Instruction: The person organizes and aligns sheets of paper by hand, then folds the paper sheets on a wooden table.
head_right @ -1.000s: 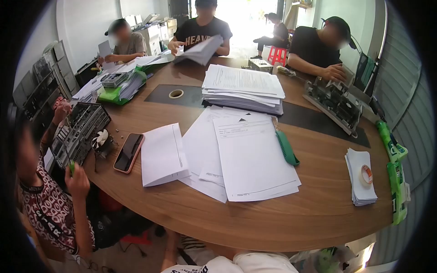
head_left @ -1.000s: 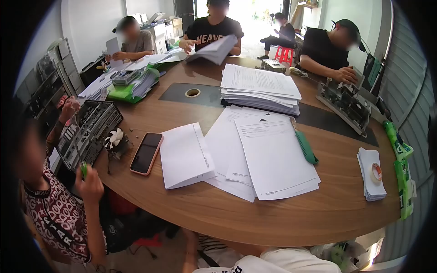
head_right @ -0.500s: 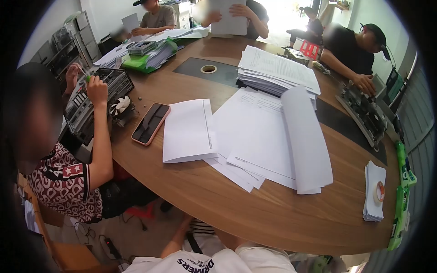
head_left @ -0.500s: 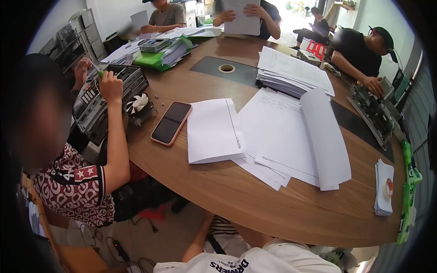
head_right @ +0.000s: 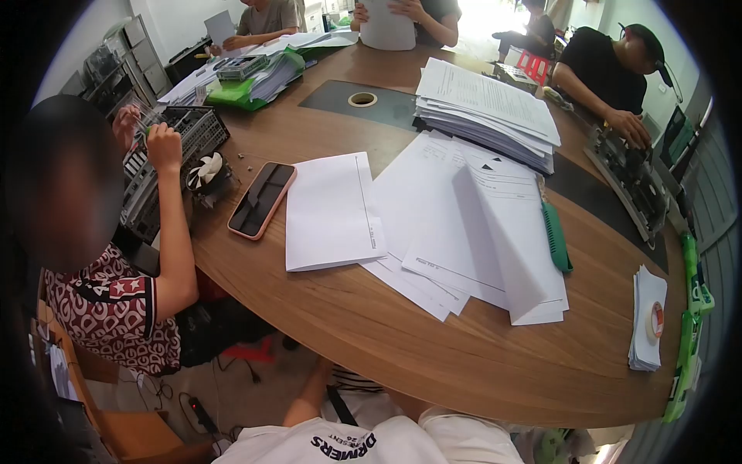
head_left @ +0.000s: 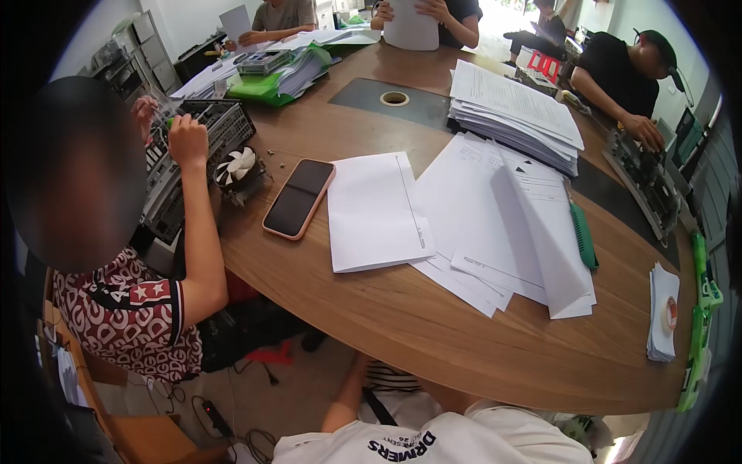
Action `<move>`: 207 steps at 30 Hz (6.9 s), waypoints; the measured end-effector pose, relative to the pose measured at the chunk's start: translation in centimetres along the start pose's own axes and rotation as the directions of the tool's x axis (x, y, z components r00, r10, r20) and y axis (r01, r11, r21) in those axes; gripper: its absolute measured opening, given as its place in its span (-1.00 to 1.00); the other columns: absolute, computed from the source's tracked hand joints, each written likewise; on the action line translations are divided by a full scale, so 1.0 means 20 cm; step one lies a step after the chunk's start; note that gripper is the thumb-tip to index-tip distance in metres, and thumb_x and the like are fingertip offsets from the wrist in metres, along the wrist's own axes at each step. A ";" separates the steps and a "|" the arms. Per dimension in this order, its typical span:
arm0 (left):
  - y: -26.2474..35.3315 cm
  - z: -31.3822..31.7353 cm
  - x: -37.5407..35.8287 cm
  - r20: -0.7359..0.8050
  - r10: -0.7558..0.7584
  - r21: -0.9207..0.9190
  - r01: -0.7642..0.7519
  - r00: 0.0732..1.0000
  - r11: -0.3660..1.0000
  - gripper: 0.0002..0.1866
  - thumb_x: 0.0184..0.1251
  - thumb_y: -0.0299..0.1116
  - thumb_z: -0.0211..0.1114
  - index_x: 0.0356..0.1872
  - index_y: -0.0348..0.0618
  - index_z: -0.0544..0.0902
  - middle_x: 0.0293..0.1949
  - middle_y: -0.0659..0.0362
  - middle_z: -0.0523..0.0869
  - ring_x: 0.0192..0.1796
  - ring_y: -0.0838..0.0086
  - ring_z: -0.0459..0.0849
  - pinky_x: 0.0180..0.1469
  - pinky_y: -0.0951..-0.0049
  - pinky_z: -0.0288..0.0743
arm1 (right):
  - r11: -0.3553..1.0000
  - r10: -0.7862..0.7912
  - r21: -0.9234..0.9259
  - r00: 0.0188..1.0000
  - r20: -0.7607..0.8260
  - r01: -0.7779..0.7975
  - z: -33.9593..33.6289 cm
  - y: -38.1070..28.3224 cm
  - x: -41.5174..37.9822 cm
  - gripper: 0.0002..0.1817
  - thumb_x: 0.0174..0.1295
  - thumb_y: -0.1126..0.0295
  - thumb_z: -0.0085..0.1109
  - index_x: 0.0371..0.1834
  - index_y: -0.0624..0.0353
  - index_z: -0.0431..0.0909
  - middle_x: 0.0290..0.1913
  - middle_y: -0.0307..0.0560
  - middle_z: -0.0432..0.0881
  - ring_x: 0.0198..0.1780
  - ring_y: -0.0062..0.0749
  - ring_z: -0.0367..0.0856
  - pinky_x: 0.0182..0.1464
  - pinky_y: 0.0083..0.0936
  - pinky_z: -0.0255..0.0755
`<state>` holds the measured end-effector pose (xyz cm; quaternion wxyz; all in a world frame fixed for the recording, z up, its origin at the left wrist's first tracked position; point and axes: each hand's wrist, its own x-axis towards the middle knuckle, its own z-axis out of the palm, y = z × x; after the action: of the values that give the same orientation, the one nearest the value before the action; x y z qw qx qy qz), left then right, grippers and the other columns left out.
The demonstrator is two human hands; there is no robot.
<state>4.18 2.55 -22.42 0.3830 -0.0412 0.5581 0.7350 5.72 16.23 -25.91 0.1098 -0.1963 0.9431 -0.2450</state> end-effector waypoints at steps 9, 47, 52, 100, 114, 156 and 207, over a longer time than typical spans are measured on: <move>0.02 -0.01 -0.02 -0.032 0.069 0.464 -0.046 0.997 0.885 -0.40 0.17 -0.22 0.15 0.25 -0.14 0.26 0.19 -0.01 0.39 -0.03 0.24 0.49 -0.03 0.33 0.39 | 0.998 0.033 0.057 0.999 -0.016 -0.032 -0.01 0.02 0.00 -0.68 0.16 0.26 0.02 -0.09 0.18 0.55 0.04 -0.03 0.47 0.12 -0.26 0.39 0.14 -0.34 0.27; 1.01 1.21 0.17 0.871 0.352 0.467 -0.801 0.344 -0.374 -0.65 0.00 -0.33 0.35 -0.17 -0.24 0.55 -0.04 0.02 0.56 0.03 0.22 0.54 0.00 0.36 0.46 | 0.861 0.341 -0.001 0.580 -0.740 -0.508 -1.85 0.63 -0.98 -0.64 0.06 0.31 0.24 -0.08 0.19 0.48 -0.22 0.02 0.53 -0.29 -0.24 0.52 -0.23 -0.40 0.46; 0.93 1.21 0.21 0.881 0.257 0.471 -0.792 0.398 -0.389 -0.71 0.08 -0.33 0.29 -0.19 -0.24 0.53 0.00 0.01 0.54 -0.02 0.21 0.57 -0.03 0.37 0.49 | 0.734 0.431 -0.093 0.566 -0.703 -0.673 -1.80 0.77 -0.93 -0.40 -0.04 0.22 0.31 0.09 0.16 0.34 -0.18 0.08 0.50 -0.11 -0.12 0.50 -0.10 -0.32 0.43; 1.29 0.95 0.30 0.337 0.307 0.692 -0.455 0.890 0.560 -0.90 0.17 -0.47 0.20 -0.38 -0.31 0.59 -0.57 0.28 0.60 -0.54 0.70 0.54 -0.52 0.71 0.32 | 0.531 0.658 0.842 0.672 -0.341 -0.093 -1.73 0.54 -0.84 -0.87 0.06 0.48 0.19 -0.36 0.32 0.56 -0.46 -0.14 0.62 -0.46 -0.62 0.53 -0.35 -0.65 0.39; 1.20 1.22 0.25 0.829 0.267 0.553 -0.651 0.492 -0.520 -0.46 0.19 -0.16 0.18 0.18 -0.15 0.37 0.21 -0.03 0.35 0.28 0.13 0.27 0.29 0.11 0.11 | 0.817 0.576 0.404 0.575 -0.581 -0.411 -1.76 0.66 -0.57 -0.80 0.05 0.36 0.24 -0.40 0.29 0.54 -0.55 -0.01 0.58 -0.58 -0.53 0.50 -0.49 -0.61 0.37; 0.98 1.10 0.35 0.701 0.287 0.708 -0.590 0.653 -0.387 -0.45 0.23 -0.32 -0.04 0.31 0.10 0.24 0.35 -0.10 0.07 0.40 0.06 0.00 0.29 -0.17 -0.21 | 0.803 0.590 0.382 0.523 -0.615 -0.457 -1.72 0.62 -0.52 -0.75 0.03 0.46 0.20 -0.20 0.17 0.45 -0.48 -0.09 0.56 -0.60 -0.41 0.50 -0.47 -0.47 0.38; 1.28 0.93 0.11 0.941 0.337 0.290 -0.446 -0.027 -0.847 -0.86 0.14 -0.44 0.19 -0.40 -0.34 0.61 -0.42 0.08 0.70 -0.32 0.46 0.71 -0.21 0.50 0.60 | 0.721 -0.405 -0.687 0.747 -0.527 -0.094 -1.90 0.11 -0.70 -0.85 -0.01 0.59 0.18 -0.32 0.27 0.58 -0.38 -0.06 0.66 -0.25 -0.31 0.68 -0.17 -0.39 0.57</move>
<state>-6.07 17.44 3.72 -0.3708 0.6649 0.6375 0.1188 6.05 39.88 7.09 -0.3232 -0.2097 0.9213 0.0533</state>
